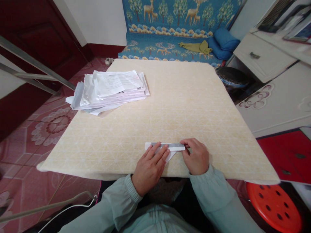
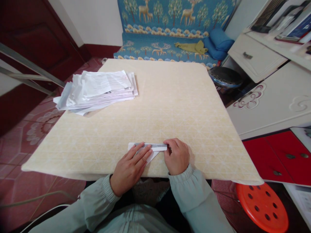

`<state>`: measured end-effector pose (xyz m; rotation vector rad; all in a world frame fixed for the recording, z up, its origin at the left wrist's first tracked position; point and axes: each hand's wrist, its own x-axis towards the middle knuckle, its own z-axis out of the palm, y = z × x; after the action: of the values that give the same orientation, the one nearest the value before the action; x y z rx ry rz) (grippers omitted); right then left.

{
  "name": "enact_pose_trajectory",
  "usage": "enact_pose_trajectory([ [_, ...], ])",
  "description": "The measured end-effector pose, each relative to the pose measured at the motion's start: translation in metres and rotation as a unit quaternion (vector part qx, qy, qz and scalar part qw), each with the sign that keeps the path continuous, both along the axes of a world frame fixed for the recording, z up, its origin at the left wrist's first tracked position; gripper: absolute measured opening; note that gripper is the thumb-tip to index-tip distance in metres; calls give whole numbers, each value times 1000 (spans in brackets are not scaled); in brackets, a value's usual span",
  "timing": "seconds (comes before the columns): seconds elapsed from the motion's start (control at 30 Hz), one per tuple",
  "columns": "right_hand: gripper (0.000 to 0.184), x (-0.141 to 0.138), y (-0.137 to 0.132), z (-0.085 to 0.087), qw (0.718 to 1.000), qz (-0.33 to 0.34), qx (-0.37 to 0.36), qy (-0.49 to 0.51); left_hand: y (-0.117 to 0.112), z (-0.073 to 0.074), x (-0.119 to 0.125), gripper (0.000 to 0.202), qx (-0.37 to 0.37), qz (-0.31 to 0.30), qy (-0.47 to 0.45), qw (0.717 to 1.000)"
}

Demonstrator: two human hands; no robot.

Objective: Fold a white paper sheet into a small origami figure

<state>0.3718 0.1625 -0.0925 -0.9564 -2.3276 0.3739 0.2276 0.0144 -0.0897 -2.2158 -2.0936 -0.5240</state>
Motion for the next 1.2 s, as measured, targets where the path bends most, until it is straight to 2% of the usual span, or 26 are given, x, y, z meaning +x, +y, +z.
enact_pose_trajectory([
  [0.33, 21, -1, -1, 1, 999, -32, 18, 11, 1, 2, 2, 46, -3, 10, -2, 1000],
  [0.57, 21, 6, 1, 6, 1000, 20, -3, 5, 2, 2, 2, 46, -11, 13, -1, 1000],
  [0.73, 21, 5, 2, 15, 998, 38, -58, 11, 1, 1, 2, 47, -8, 10, -9, 1000],
  [0.83, 17, 0, 4, 16, 998, 40, -49, -17, 1, 1, 2, 46, -1, 11, -23, 1000],
  [0.93, 14, -5, 6, 14, 998, 32, -34, -46, 1, 1, 0, 43, 14, 13, -56, 998],
  [1.03, 10, -7, 10, 15, 996, 38, -58, -65, 2, 1, -4, 36, 46, 26, -124, 991],
  [1.2, 7, -10, 15, 21, 991, 59, -93, -76, 8, 3, -13, 23, 92, 112, -236, 961],
])
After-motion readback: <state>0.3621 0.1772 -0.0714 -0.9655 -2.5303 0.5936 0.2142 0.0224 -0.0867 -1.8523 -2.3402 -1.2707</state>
